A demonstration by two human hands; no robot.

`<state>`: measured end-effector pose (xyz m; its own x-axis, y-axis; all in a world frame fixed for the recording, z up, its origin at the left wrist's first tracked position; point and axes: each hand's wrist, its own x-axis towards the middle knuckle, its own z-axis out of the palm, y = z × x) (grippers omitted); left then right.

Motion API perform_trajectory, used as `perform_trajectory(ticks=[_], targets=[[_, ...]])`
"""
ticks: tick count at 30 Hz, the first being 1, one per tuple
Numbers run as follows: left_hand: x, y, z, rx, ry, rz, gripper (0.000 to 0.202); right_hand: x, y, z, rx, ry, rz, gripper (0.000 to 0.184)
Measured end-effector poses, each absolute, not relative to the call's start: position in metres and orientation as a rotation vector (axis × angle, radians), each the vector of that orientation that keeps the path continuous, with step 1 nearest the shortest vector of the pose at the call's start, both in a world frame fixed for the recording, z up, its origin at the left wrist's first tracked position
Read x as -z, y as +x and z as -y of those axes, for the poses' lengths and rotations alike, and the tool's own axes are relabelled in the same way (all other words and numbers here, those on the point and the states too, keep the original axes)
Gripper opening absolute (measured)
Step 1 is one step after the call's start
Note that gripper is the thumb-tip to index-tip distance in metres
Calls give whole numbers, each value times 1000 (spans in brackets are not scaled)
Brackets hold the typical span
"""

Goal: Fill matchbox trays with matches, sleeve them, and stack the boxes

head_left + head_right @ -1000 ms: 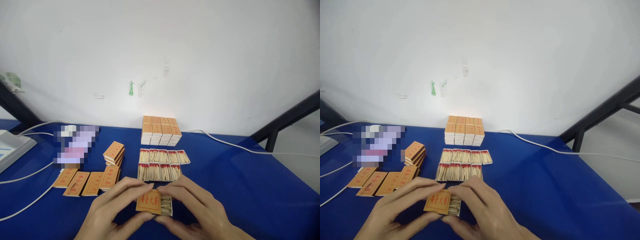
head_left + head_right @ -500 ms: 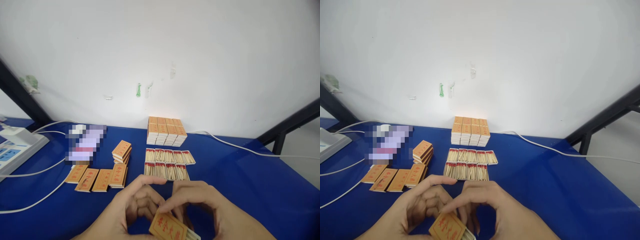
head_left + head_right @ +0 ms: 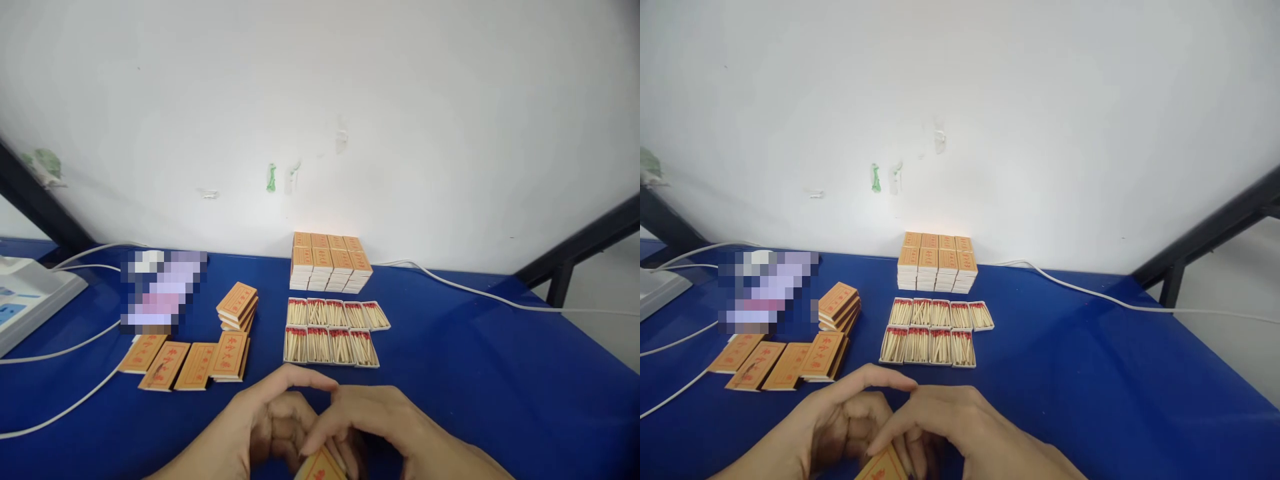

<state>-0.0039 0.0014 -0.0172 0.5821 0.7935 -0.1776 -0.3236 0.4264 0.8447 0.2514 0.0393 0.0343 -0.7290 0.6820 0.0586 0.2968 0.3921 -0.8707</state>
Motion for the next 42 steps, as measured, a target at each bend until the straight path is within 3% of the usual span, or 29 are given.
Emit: perform_trajectory(ticks=[5, 7, 13, 22, 25, 28, 35, 42], targets=[[13, -4, -3, -796, 924, -656, 90, -19, 245, -27, -1007, -840, 2239, 45], [4, -4, -1, -807, 948, -665, 76, -3, 244, -30, -774, -787, 2069, 53], [-18, -2, 5, -838, 907, -603, 56, -5, 251, -49, -713, -471, 2240, 58], [-9, 3, 9, -874, 880, -579, 71, -30, 255, -47, -896, -553, 2032, 58], [-6, 3, 9, -828, 963, -652, 75, -40, 283, -86, -694, -886, 1805, 48], [-5, 1, 9, -771, 1034, -717, 79, -43, 316, -143, -495, -1289, 1740, 52], [2, 1, 8, -717, 1110, -759, 90, -15, 328, -225, -552, -1414, 2011, 33], [17, 0, 7, -696, 1150, -735, 86, 3, 310, -241, -554, -1380, 2084, 34]])
